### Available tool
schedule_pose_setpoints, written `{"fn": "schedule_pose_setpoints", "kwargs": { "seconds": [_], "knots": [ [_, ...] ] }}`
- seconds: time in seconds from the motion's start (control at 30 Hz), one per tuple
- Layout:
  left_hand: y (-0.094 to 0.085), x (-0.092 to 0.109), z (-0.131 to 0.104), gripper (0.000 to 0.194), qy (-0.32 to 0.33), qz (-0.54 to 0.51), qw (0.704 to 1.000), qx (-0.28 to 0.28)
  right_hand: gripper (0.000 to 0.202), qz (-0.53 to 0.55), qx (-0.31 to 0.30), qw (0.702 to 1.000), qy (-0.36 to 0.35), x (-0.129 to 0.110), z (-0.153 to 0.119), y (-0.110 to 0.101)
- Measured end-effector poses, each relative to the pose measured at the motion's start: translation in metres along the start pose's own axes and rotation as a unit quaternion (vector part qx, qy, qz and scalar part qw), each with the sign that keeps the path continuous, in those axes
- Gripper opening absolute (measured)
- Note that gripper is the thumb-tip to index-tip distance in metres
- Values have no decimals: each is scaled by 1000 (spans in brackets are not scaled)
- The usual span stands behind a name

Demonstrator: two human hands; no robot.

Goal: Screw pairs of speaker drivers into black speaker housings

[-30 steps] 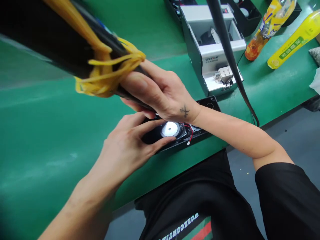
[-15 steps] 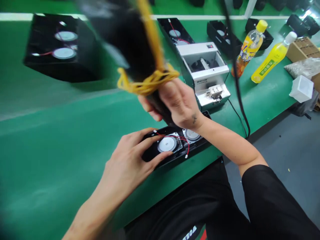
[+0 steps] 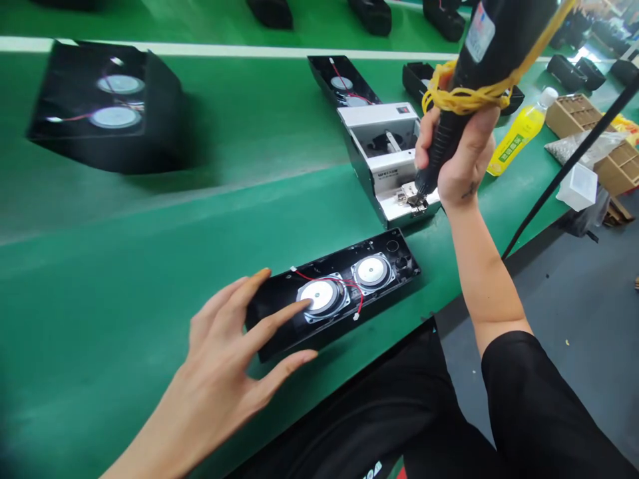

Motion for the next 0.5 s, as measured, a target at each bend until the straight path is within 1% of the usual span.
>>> {"fn": "schedule_pose_setpoints", "kwargs": {
  "seconds": [0.1,0.2,0.27,0.33,0.37,0.4,0.47,0.5],
  "knots": [
    [-2,0,0,44,-11,0,1000,-2,77,-3,60,998,-17,0,1,-3],
    [-3,0,0,42,-16,0,1000,-6,78,10,89,996,-20,2,2,-2],
    [-4,0,-1,43,-13,-1,1000,-7,72,27,97,995,-17,4,2,-2],
    [-4,1,-1,43,-5,6,1000,-7,69,29,113,992,-50,2,1,-5],
    [-4,1,-1,43,0,10,1000,-7,69,29,98,993,-64,1,1,-5],
    [-5,2,0,43,4,14,1000,-6,70,31,68,995,-70,1,1,-3],
    [-5,3,0,42,9,16,1000,1,72,52,12,996,-71,3,1,0],
    [-6,3,1,42,9,15,1000,4,71,64,-3,995,-70,3,1,0]
  ]
}}
Point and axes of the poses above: each hand's wrist, its own z-axis towards the middle knuckle, its own y-axis out of the palm, x = y × z, the point moved 8 cm from there along z, towards the middle knuckle, and after that the axes turned 2 degrees about -x, right-handed, at the moved point
